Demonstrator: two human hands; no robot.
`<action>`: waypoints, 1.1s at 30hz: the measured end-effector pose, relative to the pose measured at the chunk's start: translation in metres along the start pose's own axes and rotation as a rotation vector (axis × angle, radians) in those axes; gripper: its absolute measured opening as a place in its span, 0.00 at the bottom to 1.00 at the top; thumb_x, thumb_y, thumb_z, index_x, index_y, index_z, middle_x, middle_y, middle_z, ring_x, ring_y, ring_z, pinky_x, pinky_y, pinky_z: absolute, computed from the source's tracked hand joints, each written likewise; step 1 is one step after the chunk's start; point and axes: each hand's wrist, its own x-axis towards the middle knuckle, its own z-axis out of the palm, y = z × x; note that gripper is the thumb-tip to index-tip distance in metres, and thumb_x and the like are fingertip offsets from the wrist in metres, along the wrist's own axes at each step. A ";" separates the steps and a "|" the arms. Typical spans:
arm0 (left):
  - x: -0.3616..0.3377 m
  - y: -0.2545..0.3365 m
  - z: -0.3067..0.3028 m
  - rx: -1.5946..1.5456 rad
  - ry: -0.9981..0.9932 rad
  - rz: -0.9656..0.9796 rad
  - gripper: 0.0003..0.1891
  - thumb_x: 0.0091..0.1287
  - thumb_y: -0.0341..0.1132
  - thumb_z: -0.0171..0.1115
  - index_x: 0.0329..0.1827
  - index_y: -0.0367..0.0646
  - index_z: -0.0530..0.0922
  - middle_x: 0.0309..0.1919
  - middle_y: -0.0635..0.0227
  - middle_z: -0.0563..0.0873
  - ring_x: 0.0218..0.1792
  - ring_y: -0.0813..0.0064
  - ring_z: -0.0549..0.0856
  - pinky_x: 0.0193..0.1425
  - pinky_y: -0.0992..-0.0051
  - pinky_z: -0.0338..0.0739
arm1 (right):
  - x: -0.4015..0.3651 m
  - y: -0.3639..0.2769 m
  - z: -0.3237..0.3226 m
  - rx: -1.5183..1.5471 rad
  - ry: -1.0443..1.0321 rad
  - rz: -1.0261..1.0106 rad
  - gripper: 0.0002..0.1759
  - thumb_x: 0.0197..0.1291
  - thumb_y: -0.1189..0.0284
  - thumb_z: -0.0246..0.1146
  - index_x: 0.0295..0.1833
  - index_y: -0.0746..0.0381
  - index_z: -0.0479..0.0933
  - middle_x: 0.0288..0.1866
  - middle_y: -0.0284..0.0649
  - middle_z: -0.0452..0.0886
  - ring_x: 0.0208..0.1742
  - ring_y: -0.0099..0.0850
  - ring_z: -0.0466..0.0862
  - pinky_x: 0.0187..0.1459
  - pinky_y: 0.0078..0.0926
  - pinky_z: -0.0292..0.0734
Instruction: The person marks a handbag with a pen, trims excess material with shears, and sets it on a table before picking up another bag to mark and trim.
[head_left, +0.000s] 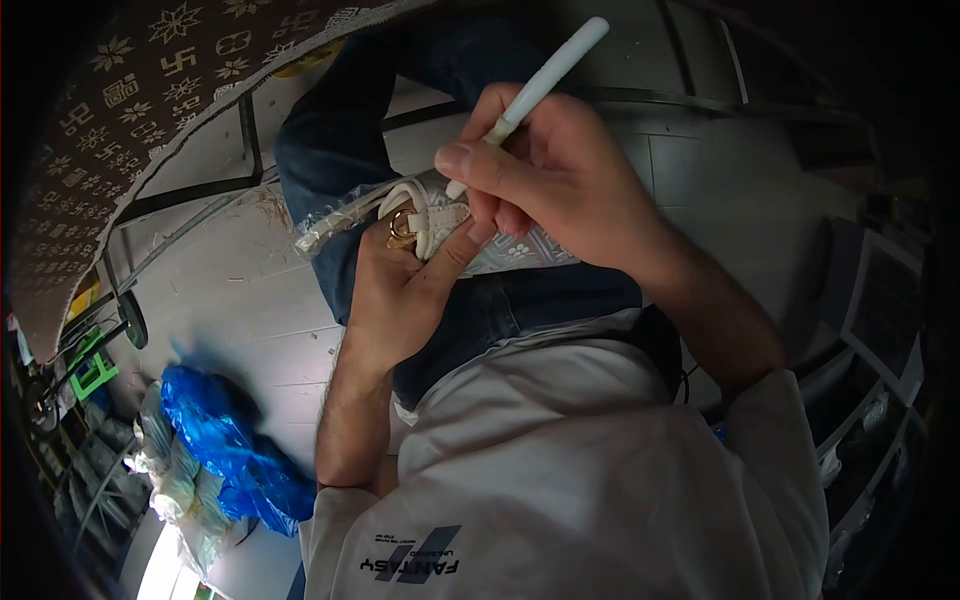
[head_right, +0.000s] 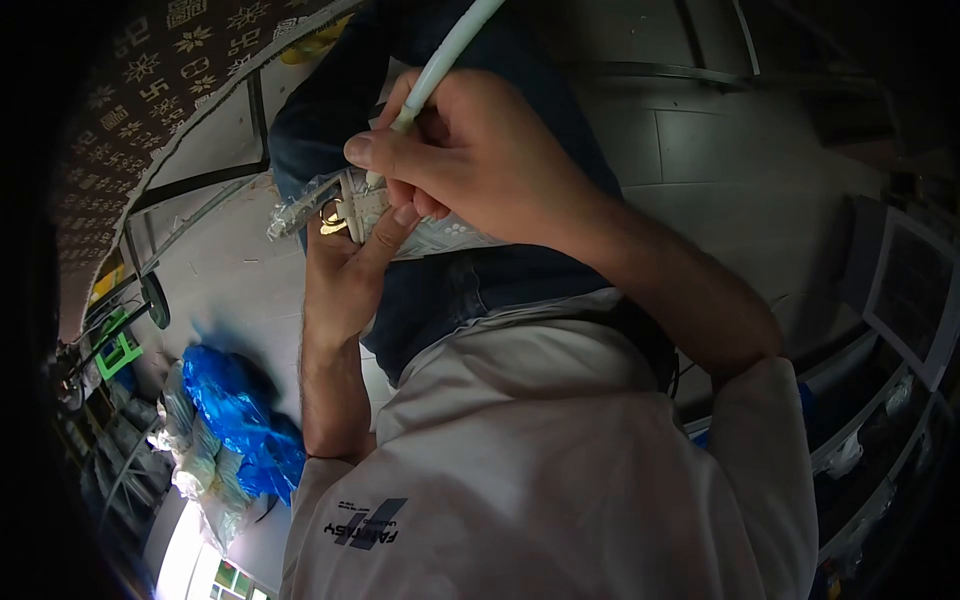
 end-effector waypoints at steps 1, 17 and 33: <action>0.001 0.000 -0.002 -0.003 -0.024 -0.004 0.07 0.73 0.28 0.63 0.50 0.35 0.81 0.38 0.70 0.86 0.39 0.83 0.81 0.45 0.81 0.76 | 0.003 -0.002 -0.003 0.114 -0.081 0.050 0.08 0.69 0.73 0.66 0.40 0.65 0.74 0.24 0.34 0.80 0.22 0.15 0.76 0.21 0.13 0.66; -0.005 -0.003 0.000 0.028 -0.030 -0.008 0.07 0.73 0.28 0.65 0.50 0.35 0.81 0.37 0.72 0.86 0.38 0.85 0.81 0.43 0.82 0.76 | 0.003 0.003 0.005 0.057 -0.041 0.006 0.09 0.72 0.69 0.63 0.40 0.64 0.75 0.20 0.32 0.76 0.17 0.14 0.72 0.20 0.12 0.63; -0.004 0.001 -0.002 0.056 -0.060 -0.004 0.09 0.72 0.29 0.65 0.52 0.35 0.81 0.42 0.68 0.88 0.44 0.81 0.84 0.49 0.78 0.79 | -0.004 0.002 0.001 0.137 -0.020 0.039 0.08 0.70 0.72 0.64 0.42 0.64 0.74 0.23 0.32 0.77 0.22 0.15 0.76 0.23 0.12 0.67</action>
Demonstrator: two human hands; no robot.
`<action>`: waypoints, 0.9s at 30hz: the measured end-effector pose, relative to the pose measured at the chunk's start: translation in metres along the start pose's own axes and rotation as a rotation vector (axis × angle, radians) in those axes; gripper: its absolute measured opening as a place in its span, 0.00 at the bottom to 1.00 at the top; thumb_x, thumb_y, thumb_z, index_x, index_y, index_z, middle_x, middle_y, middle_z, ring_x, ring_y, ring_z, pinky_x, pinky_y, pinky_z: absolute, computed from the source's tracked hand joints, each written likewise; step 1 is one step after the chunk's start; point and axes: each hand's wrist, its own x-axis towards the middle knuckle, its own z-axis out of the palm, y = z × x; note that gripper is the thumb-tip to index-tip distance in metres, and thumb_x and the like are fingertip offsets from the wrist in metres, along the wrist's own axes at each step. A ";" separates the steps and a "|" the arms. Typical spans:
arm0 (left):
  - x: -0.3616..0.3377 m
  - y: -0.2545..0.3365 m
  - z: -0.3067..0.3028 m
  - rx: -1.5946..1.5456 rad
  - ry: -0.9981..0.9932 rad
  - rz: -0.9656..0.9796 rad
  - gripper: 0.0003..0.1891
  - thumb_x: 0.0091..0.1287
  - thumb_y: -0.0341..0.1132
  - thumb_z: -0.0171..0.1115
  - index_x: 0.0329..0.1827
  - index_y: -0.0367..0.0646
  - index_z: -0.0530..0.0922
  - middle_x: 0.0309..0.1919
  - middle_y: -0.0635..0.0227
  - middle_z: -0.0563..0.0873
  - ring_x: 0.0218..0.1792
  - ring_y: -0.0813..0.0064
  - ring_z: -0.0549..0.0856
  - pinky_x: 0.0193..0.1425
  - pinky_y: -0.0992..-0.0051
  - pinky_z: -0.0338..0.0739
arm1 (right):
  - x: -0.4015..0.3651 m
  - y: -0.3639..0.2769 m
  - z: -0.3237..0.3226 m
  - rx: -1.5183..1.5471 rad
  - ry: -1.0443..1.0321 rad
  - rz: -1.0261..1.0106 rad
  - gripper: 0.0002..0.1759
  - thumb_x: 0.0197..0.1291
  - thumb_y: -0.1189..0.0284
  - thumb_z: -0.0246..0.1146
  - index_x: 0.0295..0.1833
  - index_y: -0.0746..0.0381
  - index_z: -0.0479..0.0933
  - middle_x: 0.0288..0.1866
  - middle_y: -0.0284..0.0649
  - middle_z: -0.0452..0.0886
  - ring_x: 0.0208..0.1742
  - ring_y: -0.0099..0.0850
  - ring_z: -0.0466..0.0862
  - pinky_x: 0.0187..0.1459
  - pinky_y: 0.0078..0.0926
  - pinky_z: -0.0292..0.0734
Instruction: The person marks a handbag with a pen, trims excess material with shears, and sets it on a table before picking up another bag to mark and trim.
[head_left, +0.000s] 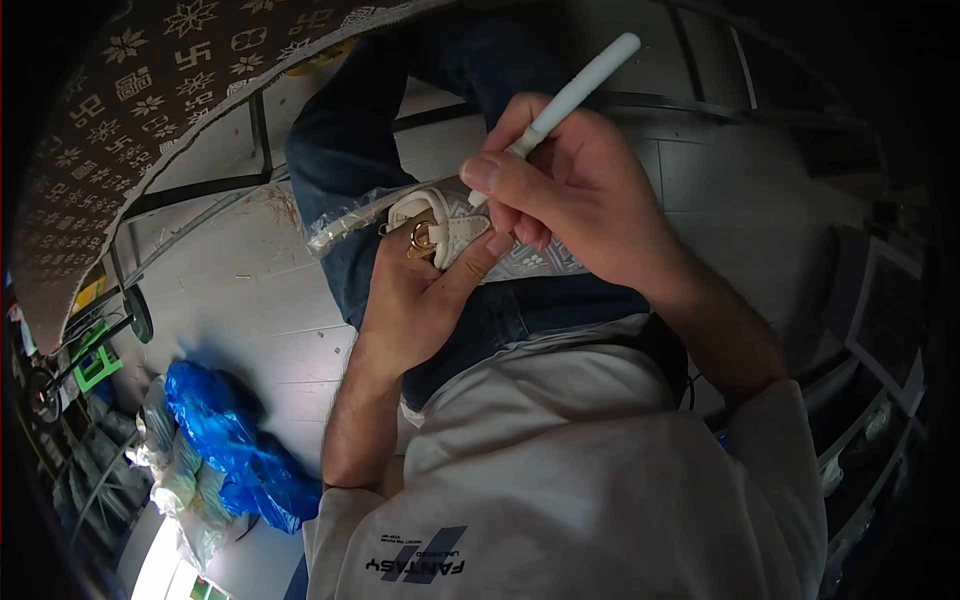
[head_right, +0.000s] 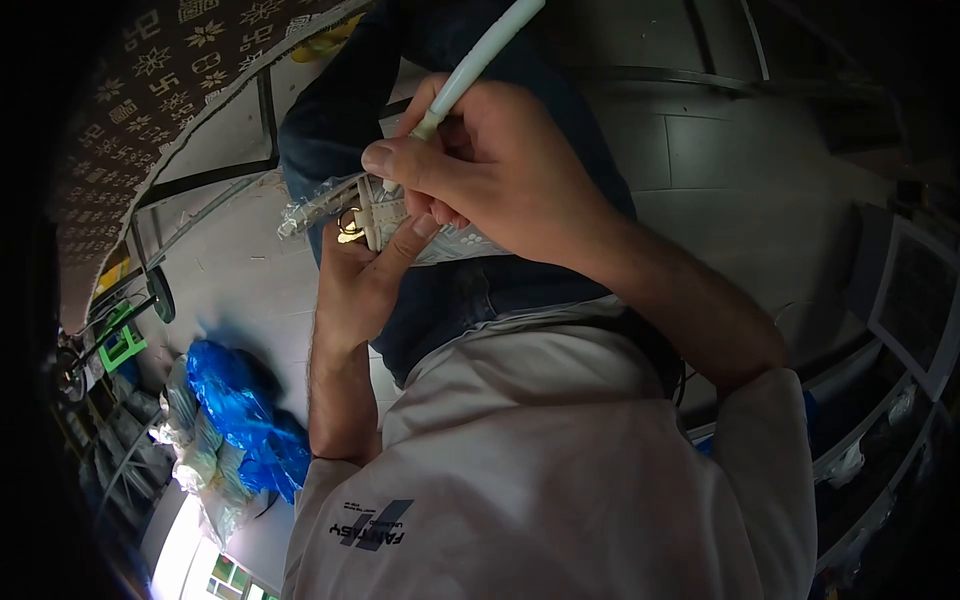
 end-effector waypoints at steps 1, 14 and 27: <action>0.001 0.000 -0.001 0.039 -0.022 0.008 0.10 0.72 0.30 0.65 0.53 0.36 0.81 0.44 0.67 0.88 0.44 0.81 0.84 0.49 0.78 0.80 | -0.002 0.003 0.001 -0.005 0.008 -0.018 0.08 0.70 0.72 0.64 0.42 0.64 0.74 0.23 0.32 0.77 0.22 0.14 0.76 0.22 0.12 0.67; 0.008 -0.004 0.001 -0.023 -0.001 0.024 0.07 0.72 0.28 0.65 0.49 0.34 0.81 0.41 0.67 0.87 0.42 0.81 0.84 0.46 0.79 0.79 | 0.001 0.008 0.003 -0.119 0.023 -0.102 0.08 0.70 0.72 0.65 0.42 0.64 0.74 0.23 0.31 0.77 0.22 0.13 0.74 0.23 0.12 0.65; -0.006 0.023 -0.015 0.185 0.103 -0.039 0.09 0.69 0.33 0.69 0.38 0.34 0.84 0.26 0.68 0.86 0.29 0.83 0.80 0.34 0.77 0.77 | -0.015 -0.028 -0.006 -0.325 -0.014 -0.233 0.12 0.78 0.72 0.50 0.55 0.68 0.75 0.30 0.42 0.84 0.24 0.18 0.78 0.28 0.14 0.74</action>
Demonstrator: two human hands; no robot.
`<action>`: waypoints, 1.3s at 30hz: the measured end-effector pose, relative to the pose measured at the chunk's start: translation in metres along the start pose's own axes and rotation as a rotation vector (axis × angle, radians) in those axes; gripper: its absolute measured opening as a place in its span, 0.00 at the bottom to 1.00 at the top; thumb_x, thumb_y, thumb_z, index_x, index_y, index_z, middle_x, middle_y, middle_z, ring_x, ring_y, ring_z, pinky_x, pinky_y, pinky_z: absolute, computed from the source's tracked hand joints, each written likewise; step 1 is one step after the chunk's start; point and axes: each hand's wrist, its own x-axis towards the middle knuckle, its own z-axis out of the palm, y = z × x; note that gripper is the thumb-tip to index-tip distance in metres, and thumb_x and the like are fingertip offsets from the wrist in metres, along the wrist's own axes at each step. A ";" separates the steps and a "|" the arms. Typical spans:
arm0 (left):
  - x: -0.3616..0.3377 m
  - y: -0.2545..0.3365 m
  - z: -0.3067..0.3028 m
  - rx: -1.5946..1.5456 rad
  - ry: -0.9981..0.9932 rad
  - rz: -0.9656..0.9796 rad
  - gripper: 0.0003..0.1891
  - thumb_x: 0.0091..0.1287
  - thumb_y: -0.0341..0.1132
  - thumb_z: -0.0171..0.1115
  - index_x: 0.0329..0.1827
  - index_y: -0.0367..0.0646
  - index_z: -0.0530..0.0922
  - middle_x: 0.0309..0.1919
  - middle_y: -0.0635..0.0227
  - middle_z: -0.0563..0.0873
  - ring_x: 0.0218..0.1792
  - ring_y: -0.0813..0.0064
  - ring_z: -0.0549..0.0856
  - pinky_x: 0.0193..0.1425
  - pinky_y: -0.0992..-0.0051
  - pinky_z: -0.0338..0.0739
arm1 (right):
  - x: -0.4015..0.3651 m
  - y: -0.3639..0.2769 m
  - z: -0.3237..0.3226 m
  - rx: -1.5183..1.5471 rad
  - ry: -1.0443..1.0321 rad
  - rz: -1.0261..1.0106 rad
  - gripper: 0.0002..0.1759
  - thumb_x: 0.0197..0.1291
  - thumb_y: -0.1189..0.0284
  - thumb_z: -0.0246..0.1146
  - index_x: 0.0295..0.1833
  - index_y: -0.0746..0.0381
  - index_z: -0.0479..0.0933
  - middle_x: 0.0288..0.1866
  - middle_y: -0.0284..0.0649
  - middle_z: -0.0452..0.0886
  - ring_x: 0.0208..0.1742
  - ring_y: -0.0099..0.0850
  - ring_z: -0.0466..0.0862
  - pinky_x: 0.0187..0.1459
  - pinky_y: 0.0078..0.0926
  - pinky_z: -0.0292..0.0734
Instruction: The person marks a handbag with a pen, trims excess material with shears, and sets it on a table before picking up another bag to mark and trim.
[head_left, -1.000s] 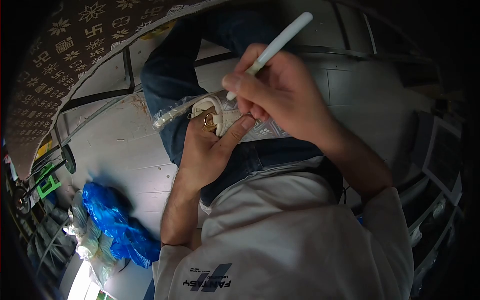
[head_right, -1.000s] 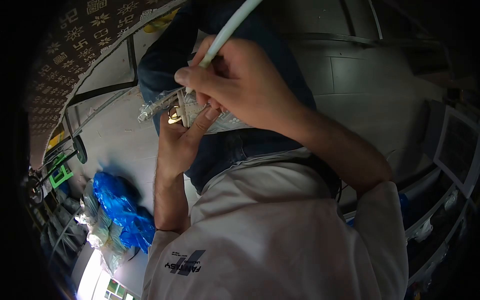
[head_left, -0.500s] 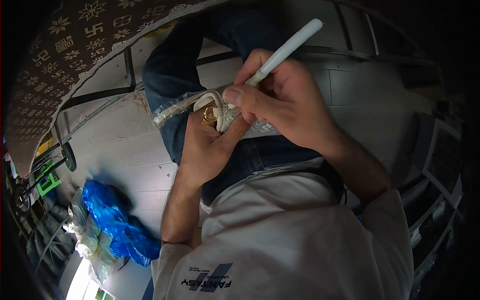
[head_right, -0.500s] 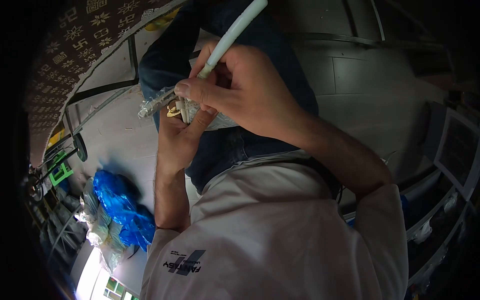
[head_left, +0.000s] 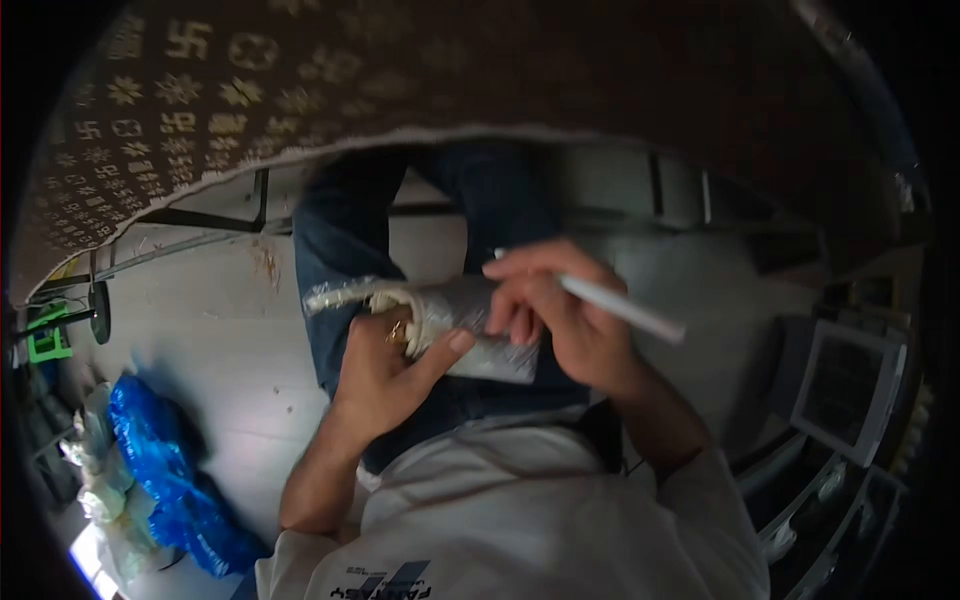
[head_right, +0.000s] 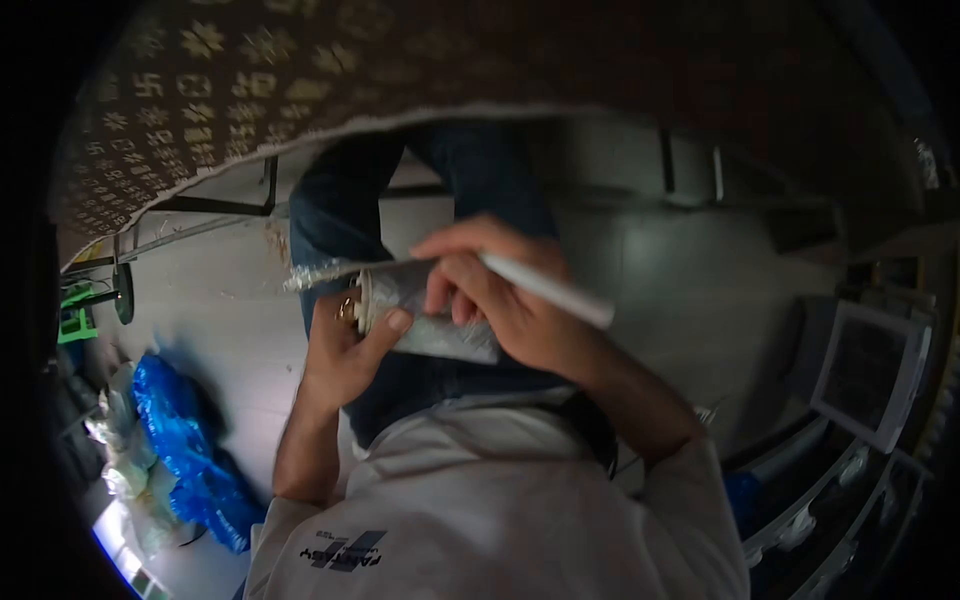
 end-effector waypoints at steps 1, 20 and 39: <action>0.002 0.004 -0.003 0.019 0.080 0.020 0.11 0.69 0.35 0.69 0.36 0.33 0.84 0.24 0.68 0.85 0.27 0.84 0.79 0.32 0.76 0.76 | 0.002 -0.008 -0.006 -0.091 -0.002 -0.063 0.13 0.78 0.72 0.50 0.55 0.69 0.75 0.30 0.43 0.85 0.24 0.20 0.79 0.28 0.14 0.75; -0.035 0.025 -0.037 -0.193 0.059 0.135 0.14 0.62 0.38 0.74 0.35 0.32 0.83 0.24 0.63 0.86 0.25 0.83 0.80 0.31 0.76 0.76 | 0.205 -0.192 0.032 -0.892 -0.157 -0.893 0.16 0.62 0.66 0.72 0.51 0.63 0.80 0.42 0.43 0.88 0.43 0.33 0.90 0.43 0.29 0.84; -0.001 -0.029 -0.081 -0.273 -0.208 0.192 0.08 0.57 0.31 0.69 0.29 0.36 0.78 0.20 0.73 0.75 0.25 0.85 0.72 0.30 0.76 0.68 | 0.060 -0.112 0.051 -0.499 -0.050 0.028 0.12 0.69 0.74 0.63 0.56 0.64 0.79 0.41 0.35 0.80 0.38 0.19 0.80 0.35 0.15 0.77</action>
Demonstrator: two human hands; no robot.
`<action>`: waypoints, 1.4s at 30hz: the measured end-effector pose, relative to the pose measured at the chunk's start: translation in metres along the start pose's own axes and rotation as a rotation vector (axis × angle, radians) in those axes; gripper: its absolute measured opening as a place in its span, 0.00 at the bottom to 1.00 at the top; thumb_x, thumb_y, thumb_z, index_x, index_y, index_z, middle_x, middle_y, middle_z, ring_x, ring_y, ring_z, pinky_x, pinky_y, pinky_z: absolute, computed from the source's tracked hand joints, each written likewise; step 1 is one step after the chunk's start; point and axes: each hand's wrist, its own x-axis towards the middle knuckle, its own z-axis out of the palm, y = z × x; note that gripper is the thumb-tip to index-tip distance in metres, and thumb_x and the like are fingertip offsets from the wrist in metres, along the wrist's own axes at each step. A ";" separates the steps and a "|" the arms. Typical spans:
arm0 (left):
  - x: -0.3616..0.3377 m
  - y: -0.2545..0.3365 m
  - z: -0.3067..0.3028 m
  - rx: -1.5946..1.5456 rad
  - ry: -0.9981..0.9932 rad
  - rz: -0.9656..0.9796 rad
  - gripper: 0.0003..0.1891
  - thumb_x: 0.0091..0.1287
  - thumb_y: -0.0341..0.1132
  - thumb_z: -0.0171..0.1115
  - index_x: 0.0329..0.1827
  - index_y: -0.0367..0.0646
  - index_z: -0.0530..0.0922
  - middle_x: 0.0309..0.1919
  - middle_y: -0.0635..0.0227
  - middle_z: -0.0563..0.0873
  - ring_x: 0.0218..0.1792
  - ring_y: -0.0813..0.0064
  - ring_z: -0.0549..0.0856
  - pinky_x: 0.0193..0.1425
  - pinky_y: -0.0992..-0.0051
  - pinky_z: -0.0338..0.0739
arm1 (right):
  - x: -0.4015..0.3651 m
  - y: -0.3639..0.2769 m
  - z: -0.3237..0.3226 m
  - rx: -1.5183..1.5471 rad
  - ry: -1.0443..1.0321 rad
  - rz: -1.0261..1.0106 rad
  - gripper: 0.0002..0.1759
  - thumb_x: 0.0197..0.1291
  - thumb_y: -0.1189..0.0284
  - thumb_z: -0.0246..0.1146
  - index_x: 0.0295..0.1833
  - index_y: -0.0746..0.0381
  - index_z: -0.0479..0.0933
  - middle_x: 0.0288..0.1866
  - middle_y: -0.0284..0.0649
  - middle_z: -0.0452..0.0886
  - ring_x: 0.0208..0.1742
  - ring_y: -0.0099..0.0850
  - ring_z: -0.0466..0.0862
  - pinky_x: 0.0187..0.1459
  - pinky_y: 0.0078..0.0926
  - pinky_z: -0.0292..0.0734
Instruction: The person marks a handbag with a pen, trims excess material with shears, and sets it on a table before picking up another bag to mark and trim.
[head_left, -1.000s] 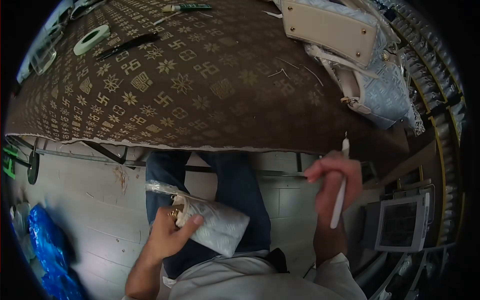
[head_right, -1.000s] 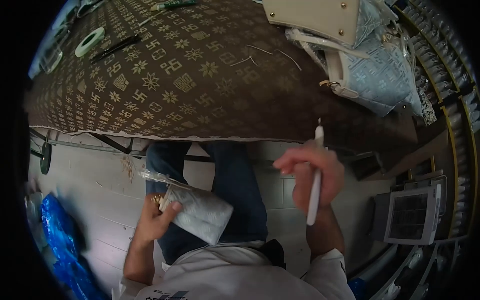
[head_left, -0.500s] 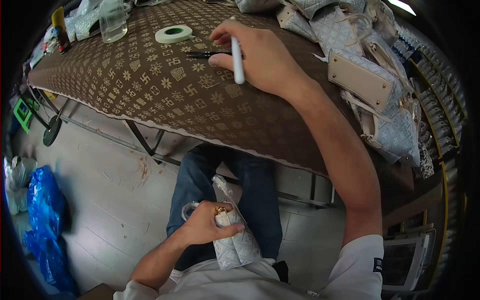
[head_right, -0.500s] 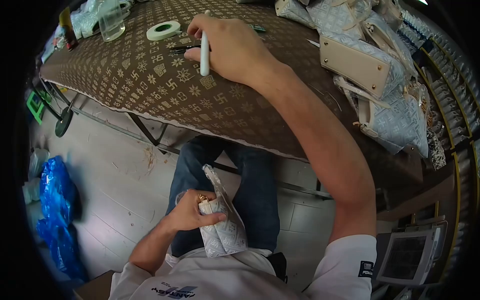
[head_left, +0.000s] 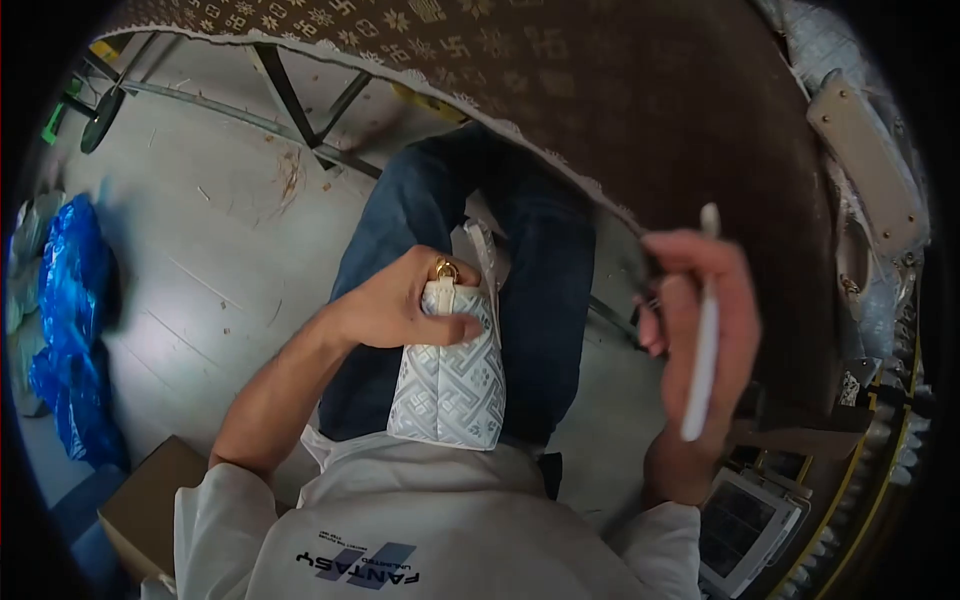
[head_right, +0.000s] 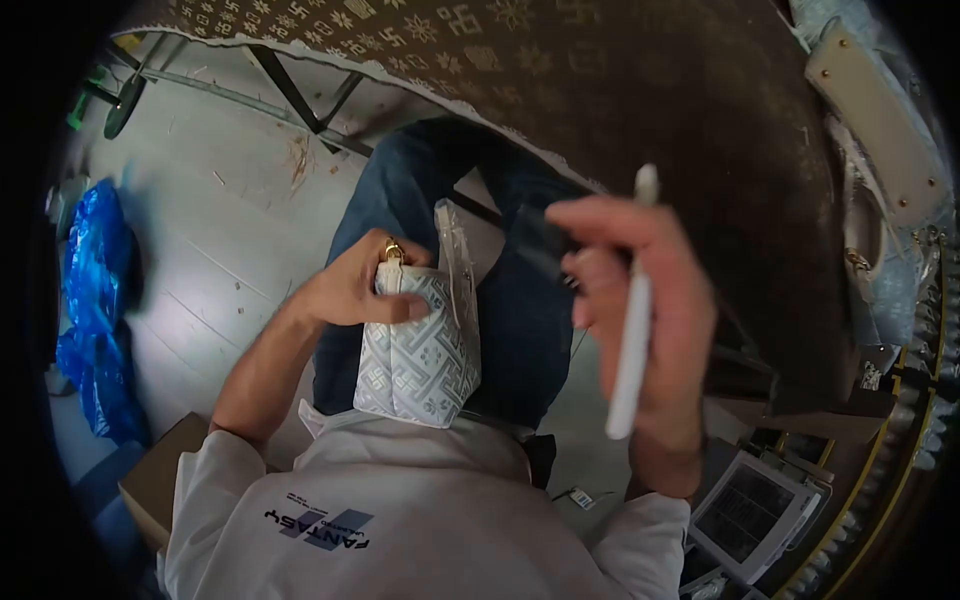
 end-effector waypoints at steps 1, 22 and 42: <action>0.002 -0.001 -0.001 0.013 -0.005 0.010 0.08 0.57 0.30 0.69 0.29 0.36 0.78 0.20 0.73 0.75 0.25 0.85 0.71 0.30 0.76 0.68 | -0.007 0.025 0.008 -0.001 -0.073 -0.062 0.15 0.65 0.75 0.67 0.56 0.64 0.79 0.42 0.36 0.80 0.38 0.19 0.81 0.36 0.16 0.78; 0.016 0.015 0.030 0.079 -0.007 -0.157 0.12 0.54 0.28 0.70 0.25 0.37 0.72 0.19 0.76 0.69 0.26 0.87 0.66 0.27 0.77 0.62 | -0.029 0.110 0.036 -0.034 -0.084 -0.407 0.23 0.46 0.75 0.78 0.52 0.61 0.85 0.40 0.41 0.85 0.36 0.30 0.84 0.33 0.25 0.78; 0.014 0.010 0.029 0.084 -0.019 -0.114 0.11 0.54 0.28 0.72 0.30 0.34 0.76 0.20 0.74 0.73 0.25 0.88 0.69 0.26 0.78 0.63 | -0.023 0.107 0.038 -0.072 -0.122 -0.357 0.22 0.48 0.77 0.77 0.52 0.61 0.85 0.39 0.41 0.85 0.36 0.29 0.85 0.33 0.25 0.79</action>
